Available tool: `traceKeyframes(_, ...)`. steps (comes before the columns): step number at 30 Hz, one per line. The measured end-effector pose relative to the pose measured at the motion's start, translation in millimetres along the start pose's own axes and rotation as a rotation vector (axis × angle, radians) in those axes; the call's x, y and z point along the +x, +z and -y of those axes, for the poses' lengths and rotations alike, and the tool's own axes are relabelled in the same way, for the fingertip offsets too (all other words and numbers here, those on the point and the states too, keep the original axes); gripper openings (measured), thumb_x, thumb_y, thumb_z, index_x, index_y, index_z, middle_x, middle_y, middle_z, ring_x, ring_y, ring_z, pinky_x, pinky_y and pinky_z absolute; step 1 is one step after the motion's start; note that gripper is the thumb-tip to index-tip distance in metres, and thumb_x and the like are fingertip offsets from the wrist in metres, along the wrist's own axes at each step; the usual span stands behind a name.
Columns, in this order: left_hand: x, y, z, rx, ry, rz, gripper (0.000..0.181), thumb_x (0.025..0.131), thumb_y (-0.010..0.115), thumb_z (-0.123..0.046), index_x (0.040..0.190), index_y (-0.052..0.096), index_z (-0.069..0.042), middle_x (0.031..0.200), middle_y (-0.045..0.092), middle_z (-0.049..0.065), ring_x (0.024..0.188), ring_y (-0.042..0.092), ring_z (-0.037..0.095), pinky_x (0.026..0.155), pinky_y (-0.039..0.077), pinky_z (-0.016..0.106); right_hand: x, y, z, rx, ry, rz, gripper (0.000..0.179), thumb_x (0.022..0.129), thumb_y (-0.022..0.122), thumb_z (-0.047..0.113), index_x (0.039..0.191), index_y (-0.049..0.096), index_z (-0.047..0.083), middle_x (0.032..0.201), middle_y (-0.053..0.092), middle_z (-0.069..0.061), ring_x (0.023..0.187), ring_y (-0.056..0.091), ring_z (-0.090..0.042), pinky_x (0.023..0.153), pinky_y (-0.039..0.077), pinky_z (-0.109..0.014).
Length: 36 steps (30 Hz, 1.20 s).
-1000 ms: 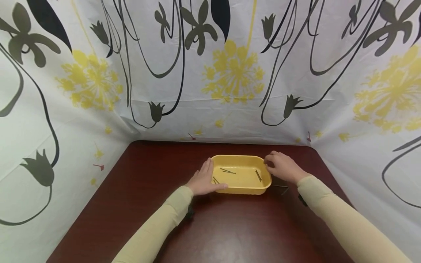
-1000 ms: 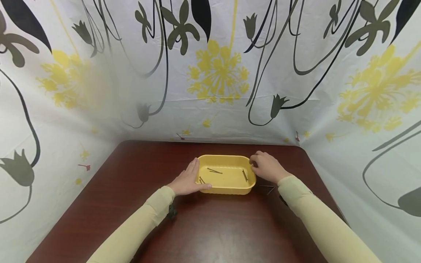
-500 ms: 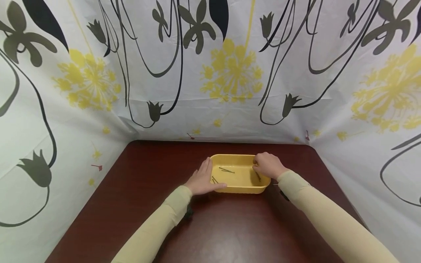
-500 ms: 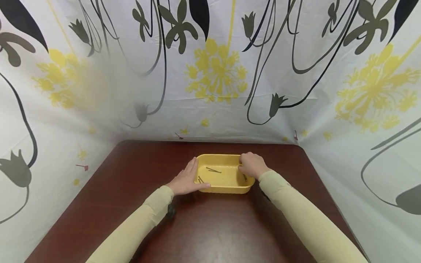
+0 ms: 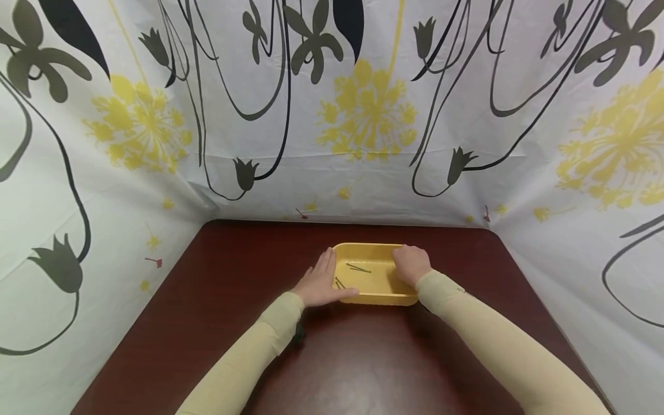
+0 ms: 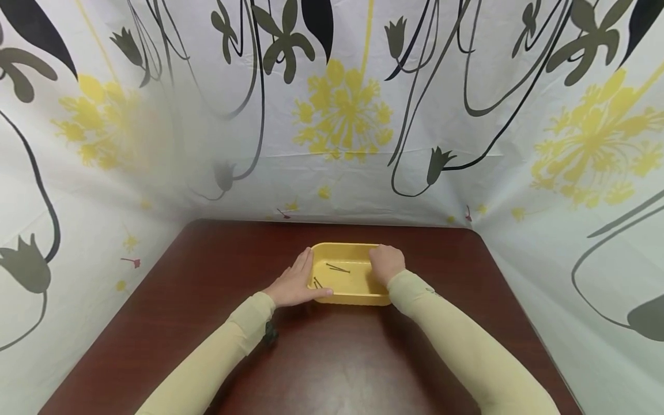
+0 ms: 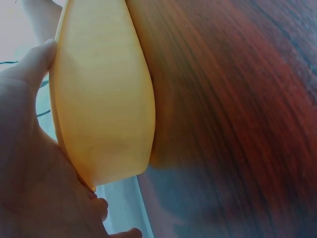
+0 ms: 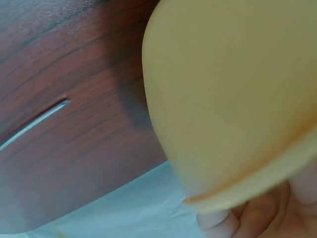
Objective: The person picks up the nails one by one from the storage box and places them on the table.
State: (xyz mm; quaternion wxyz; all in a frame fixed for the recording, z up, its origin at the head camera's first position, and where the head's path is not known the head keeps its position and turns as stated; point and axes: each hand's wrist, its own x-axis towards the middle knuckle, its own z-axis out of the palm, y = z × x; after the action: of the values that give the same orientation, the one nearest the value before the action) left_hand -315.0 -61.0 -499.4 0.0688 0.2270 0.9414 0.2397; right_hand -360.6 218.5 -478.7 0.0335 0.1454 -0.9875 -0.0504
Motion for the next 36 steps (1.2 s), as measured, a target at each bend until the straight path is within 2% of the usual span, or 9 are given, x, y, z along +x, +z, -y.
traceKeyframes(5,0.0,-1.3,0.0,-0.002,-0.006,0.006,0.127,0.079,0.051,-0.087,0.161,-0.006,-0.008,0.168,-0.011,0.005,0.154,-0.004,0.022,0.117,0.018,0.057,0.9,6.8,8.3,-0.042,0.015,-0.039,0.020,0.088,0.062,0.000,0.071,0.064,0.012,0.076,0.066,-0.009,0.068,0.066,-0.030,0.053,0.054,-0.050)
traceKeyframes(10,1.2,1.3,-0.9,0.000,-0.009,0.006,0.129,0.077,0.049,-0.090,0.161,-0.006,-0.009,0.168,-0.009,0.006,0.154,-0.004,0.020,0.118,0.018,0.057,-0.3,11.6,12.2,-0.099,0.027,-0.060,0.021,0.088,0.062,0.001,0.072,0.068,0.013,0.075,0.068,-0.009,0.066,0.067,-0.030,0.053,0.054,-0.051)
traceKeyframes(17,-0.6,-2.0,-1.2,0.001,-0.010,0.000,0.127,0.080,0.051,-0.086,0.161,-0.005,-0.008,0.168,-0.010,0.006,0.154,-0.004,0.021,0.118,0.019,0.056,2.8,14.3,13.8,-0.144,0.006,-0.072,0.021,0.087,0.064,0.001,0.072,0.069,0.014,0.074,0.068,-0.008,0.066,0.067,-0.030,0.052,0.054,-0.050)
traceKeyframes(25,-0.6,0.3,-0.9,-0.007,-0.012,0.007,0.128,0.078,0.051,-0.088,0.162,-0.005,-0.009,0.168,-0.009,0.006,0.154,-0.004,0.022,0.118,0.018,0.056,1.2,20.4,12.8,-0.162,-0.004,-0.103,0.021,0.088,0.064,0.000,0.072,0.070,0.014,0.072,0.067,-0.007,0.062,0.066,-0.029,0.051,0.054,-0.049)
traceKeyframes(33,-0.3,1.1,-1.2,0.006,-0.015,-0.001,0.127,0.079,0.052,-0.087,0.162,-0.004,-0.009,0.168,-0.011,0.003,0.154,-0.004,0.020,0.118,0.019,0.055,-6.7,7.3,18.4,-0.111,-0.060,-0.122,0.009,0.078,0.069,0.005,0.071,0.067,0.011,0.071,0.064,-0.009,0.061,0.063,-0.028,0.056,0.054,-0.047)
traceKeyframes(36,0.4,1.1,-0.9,0.004,-0.015,-0.003,0.127,0.079,0.052,-0.086,0.162,-0.004,-0.009,0.168,-0.010,0.004,0.154,-0.004,0.020,0.118,0.018,0.055,-7.8,6.3,18.4,-0.103,-0.062,-0.132,0.009,0.077,0.068,0.006,0.071,0.066,0.011,0.070,0.063,-0.008,0.060,0.062,-0.027,0.055,0.053,-0.046)
